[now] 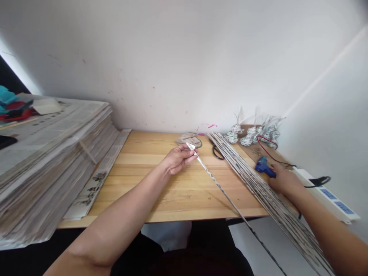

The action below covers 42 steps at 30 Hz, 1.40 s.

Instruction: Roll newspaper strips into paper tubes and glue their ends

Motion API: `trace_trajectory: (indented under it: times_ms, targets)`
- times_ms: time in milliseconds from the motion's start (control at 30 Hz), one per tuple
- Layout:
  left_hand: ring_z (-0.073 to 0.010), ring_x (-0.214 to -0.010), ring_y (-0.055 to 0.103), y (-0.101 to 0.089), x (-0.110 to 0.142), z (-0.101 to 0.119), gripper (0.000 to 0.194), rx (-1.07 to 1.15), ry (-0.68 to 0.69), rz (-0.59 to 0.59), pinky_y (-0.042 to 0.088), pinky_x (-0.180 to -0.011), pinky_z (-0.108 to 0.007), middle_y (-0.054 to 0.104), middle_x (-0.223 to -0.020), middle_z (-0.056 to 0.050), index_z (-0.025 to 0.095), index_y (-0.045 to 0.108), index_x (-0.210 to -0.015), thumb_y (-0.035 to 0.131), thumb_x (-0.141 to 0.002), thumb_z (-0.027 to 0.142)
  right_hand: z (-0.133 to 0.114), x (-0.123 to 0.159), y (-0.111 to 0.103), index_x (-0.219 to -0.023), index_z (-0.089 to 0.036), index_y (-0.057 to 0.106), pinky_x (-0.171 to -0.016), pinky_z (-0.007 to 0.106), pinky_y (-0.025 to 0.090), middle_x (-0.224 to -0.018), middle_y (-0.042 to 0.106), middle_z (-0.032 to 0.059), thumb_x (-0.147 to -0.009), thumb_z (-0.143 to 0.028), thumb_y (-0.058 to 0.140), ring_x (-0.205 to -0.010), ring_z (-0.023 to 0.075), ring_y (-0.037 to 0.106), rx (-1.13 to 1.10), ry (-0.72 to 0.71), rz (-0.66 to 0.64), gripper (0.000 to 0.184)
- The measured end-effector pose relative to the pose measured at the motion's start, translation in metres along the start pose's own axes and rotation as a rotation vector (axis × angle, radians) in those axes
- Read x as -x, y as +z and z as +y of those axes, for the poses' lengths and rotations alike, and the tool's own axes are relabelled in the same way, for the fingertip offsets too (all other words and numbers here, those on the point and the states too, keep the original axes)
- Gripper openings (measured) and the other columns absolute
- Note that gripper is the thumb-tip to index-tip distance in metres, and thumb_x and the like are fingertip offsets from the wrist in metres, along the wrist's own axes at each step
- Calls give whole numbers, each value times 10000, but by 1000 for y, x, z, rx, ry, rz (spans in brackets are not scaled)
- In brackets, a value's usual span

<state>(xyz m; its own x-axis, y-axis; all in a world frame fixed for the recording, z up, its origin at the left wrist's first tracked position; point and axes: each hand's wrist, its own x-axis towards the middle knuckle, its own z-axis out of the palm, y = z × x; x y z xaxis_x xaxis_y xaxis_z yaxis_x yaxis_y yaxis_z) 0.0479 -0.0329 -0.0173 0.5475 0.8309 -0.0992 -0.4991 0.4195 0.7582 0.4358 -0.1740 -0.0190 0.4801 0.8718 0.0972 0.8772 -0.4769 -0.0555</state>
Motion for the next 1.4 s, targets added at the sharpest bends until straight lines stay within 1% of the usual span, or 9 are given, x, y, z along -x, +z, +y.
trace_trajectory:
  times_ms: [100,233,367,467,533,667,800,1000,1400]
  targets:
    - [-128,-785,679,0,1,0,162,0,-10,-7,573,-762,-220,678,-862,-74,90,625,-841,639,-747,-41,-5,2,1,-1290,-69,507,-691,410,454,-1012,655,229,-706,-199,540,-868,361,629,122,33,-23,600]
    - [-133,-775,682,2,2,1,162,-17,-29,9,576,-705,-208,677,-873,-76,90,632,-875,639,-759,-22,-12,5,-8,-1259,-108,541,-708,383,443,-1030,657,205,-747,-225,538,-902,340,620,85,14,2,525]
    - [-157,-779,695,4,4,1,176,-24,-57,9,579,-679,-220,679,-884,-80,95,646,-903,675,-750,14,-30,16,-36,-1130,-185,640,-618,369,423,-849,681,154,-839,-483,512,-761,317,636,-17,39,167,435]
    - [-162,-772,698,5,5,1,179,-22,-59,9,579,-677,-221,678,-873,-77,89,651,-908,677,-748,12,-59,31,-61,-1036,-229,680,-595,346,437,-718,673,93,-827,-529,548,-697,276,636,-218,-135,251,389]
    - [-162,-770,697,6,5,1,187,-15,-56,-5,579,-684,-227,677,-864,-79,84,653,-910,684,-742,8,-83,42,-72,-912,-218,706,-591,336,463,-696,672,61,-800,-535,586,-675,257,636,-365,-226,221,356]
    - [-165,-767,699,5,5,0,204,-6,-60,-33,582,-701,-244,682,-865,-83,82,659,-911,711,-725,17,-130,61,-81,-1053,-233,698,-661,350,521,-892,717,48,-819,-476,589,-787,255,660,-582,-415,50,355]
    - [-168,-788,700,3,4,-3,176,-14,-65,-43,578,-734,-253,691,-863,-80,84,666,-886,719,-726,34,-159,72,-82,-1033,-246,724,-730,380,534,-941,724,65,-824,-453,590,-846,267,668,-642,-501,-9,323]
    - [-145,-752,694,3,5,-6,174,-42,-81,-97,575,-708,-228,702,-876,-82,87,682,-892,727,-726,53,-174,74,-84,-961,-197,709,-739,323,517,-921,713,56,-859,-462,521,-857,231,656,-630,-570,-63,341]
    - [-173,-778,704,4,7,-8,201,-49,-78,-157,582,-701,-248,705,-886,-84,91,673,-893,751,-710,66,-177,74,-81,-939,-218,686,-572,293,432,-718,634,32,-882,-482,486,-649,194,586,-466,-546,5,337]
